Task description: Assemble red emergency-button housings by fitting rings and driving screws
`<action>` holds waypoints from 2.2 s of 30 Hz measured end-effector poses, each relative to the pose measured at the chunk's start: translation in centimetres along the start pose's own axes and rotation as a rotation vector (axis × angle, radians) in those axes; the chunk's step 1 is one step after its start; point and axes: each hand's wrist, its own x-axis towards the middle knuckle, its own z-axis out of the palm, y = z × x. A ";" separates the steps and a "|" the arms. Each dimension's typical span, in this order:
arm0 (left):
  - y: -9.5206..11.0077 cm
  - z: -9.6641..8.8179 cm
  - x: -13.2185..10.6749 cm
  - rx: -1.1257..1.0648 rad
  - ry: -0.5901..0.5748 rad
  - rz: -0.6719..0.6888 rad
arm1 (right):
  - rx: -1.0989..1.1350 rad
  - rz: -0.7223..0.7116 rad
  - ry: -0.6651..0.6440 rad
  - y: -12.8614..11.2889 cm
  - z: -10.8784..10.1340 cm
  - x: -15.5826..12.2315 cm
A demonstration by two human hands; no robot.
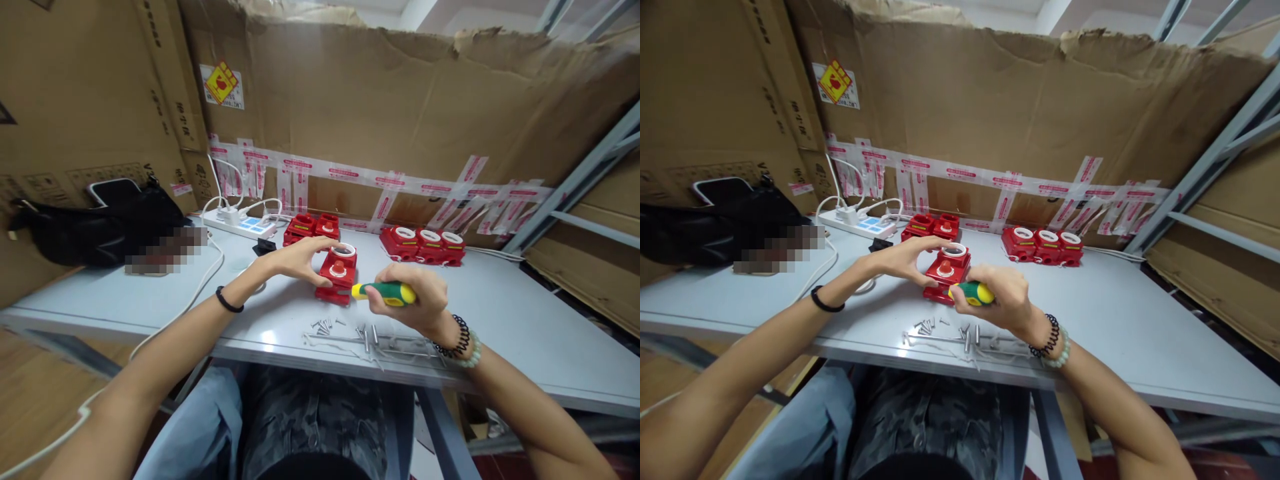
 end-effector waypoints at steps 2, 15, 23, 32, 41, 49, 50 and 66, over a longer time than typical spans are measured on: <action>0.2 -0.1 0.1 0.013 0.013 0.013 | 0.000 -0.008 0.000 0.0 0.1 0.0; 0.4 0.1 0.2 0.073 0.059 -0.059 | -0.041 -0.254 -0.164 -0.5 -1.0 0.1; 0.6 0.1 0.2 0.135 0.082 -0.108 | -0.133 -0.351 -0.247 -1.6 -1.7 0.5; 1.3 0.5 0.0 0.278 0.060 -0.159 | -0.127 -0.153 -0.161 -0.4 -0.9 0.5; -0.6 1.0 0.6 -0.019 -0.016 -0.138 | -0.250 0.000 0.024 0.5 -1.9 1.0; 0.7 1.2 0.3 0.076 -0.064 -0.235 | -0.123 0.323 0.129 1.3 -2.1 1.4; 0.9 1.2 0.2 0.105 -0.065 -0.263 | -0.085 0.382 0.135 1.5 -2.0 1.6; 3.3 1.7 -0.6 0.558 -0.022 -0.315 | 0.323 0.790 0.004 1.7 1.9 0.2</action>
